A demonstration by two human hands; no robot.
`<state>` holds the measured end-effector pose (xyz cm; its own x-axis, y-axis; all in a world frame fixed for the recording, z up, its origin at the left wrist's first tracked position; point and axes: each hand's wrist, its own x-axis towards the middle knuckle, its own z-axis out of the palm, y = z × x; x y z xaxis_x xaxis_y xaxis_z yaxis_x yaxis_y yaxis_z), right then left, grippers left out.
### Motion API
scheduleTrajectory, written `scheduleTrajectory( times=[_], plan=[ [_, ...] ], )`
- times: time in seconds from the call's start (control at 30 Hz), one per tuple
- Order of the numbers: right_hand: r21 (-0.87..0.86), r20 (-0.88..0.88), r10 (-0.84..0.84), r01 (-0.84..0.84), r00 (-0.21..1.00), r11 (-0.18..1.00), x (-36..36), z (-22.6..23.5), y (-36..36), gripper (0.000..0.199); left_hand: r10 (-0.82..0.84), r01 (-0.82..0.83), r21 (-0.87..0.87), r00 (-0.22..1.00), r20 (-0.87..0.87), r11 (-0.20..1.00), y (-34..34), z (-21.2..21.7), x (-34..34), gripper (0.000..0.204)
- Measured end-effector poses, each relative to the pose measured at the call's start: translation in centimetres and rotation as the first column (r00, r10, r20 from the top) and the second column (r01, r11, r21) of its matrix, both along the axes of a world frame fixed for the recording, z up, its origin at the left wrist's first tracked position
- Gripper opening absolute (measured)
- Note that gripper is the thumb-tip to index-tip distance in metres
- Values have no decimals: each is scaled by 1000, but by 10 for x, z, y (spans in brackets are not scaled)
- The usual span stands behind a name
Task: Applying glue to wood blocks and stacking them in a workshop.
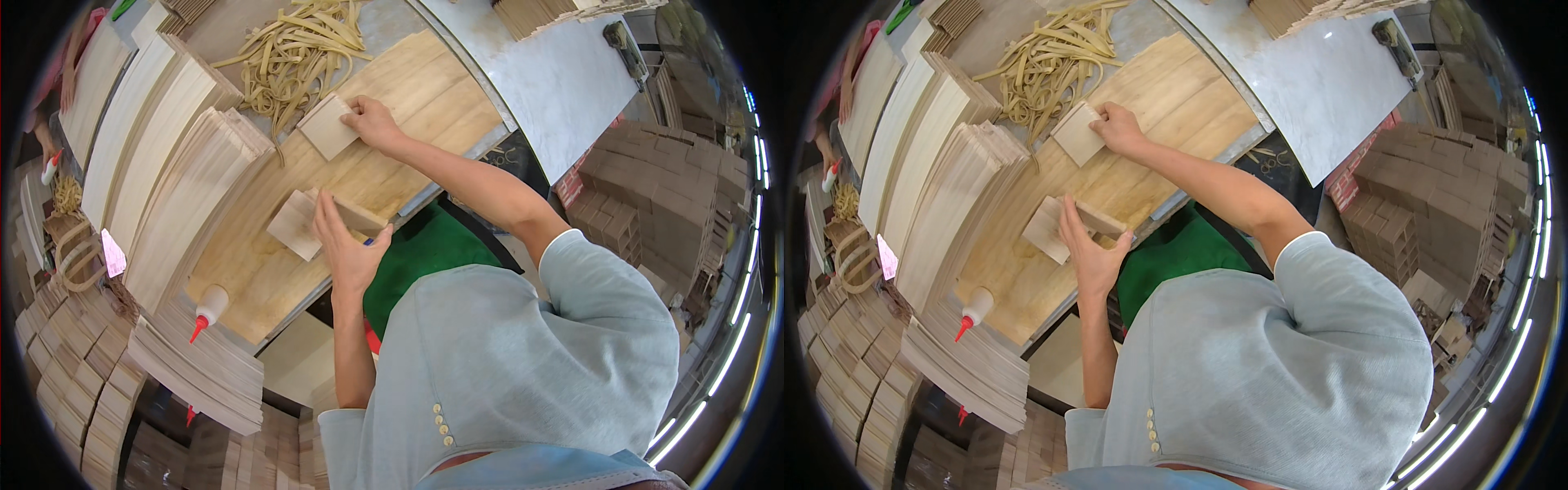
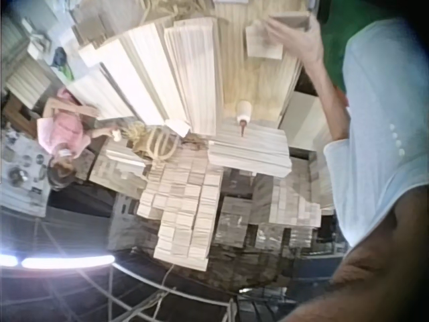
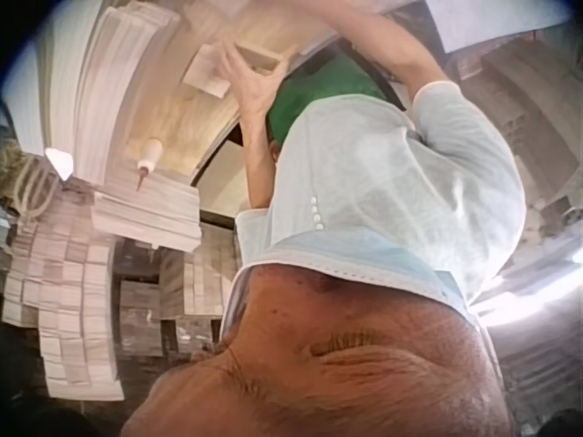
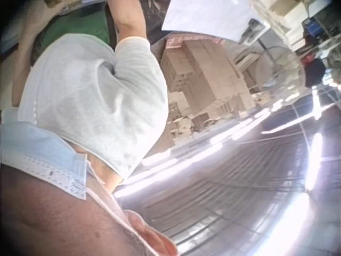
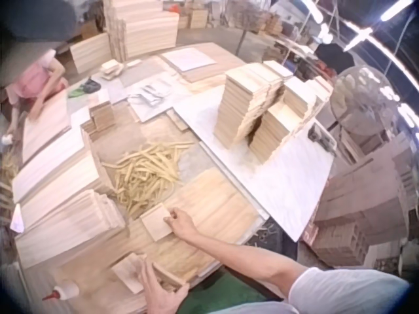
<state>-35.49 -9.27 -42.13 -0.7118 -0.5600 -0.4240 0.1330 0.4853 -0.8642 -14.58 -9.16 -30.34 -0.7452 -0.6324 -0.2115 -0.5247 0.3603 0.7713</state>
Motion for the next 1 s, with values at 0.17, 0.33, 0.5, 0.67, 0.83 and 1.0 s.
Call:
scheduleTrajectory(
  times=[0.17,0.33,0.5,0.67,0.83,1.0],
  plan=[
    [89,-550,80,-37,831,995,-2,-9,2,31,-106,125,-135,984,140,983,-26,-7,-45,106],
    [-118,186,41,-19,982,993,-11,20,24,32,-179,190,-284,982,62,940,-63,-55,-84,107],
    [-129,29,210,-204,977,970,-15,8,29,29,-230,241,-315,970,72,918,-76,-77,-101,110],
    [-149,-23,211,-212,977,966,-19,-2,23,28,-218,212,-405,976,31,889,-72,-77,-99,98],
    [-57,-45,200,-202,979,978,-21,9,18,25,35,-50,-353,998,-49,934,-45,-42,-40,77],
    [90,-476,189,-166,859,982,-14,10,24,29,490,-487,-188,871,-30,853,-35,-34,47,64]
  ],
)
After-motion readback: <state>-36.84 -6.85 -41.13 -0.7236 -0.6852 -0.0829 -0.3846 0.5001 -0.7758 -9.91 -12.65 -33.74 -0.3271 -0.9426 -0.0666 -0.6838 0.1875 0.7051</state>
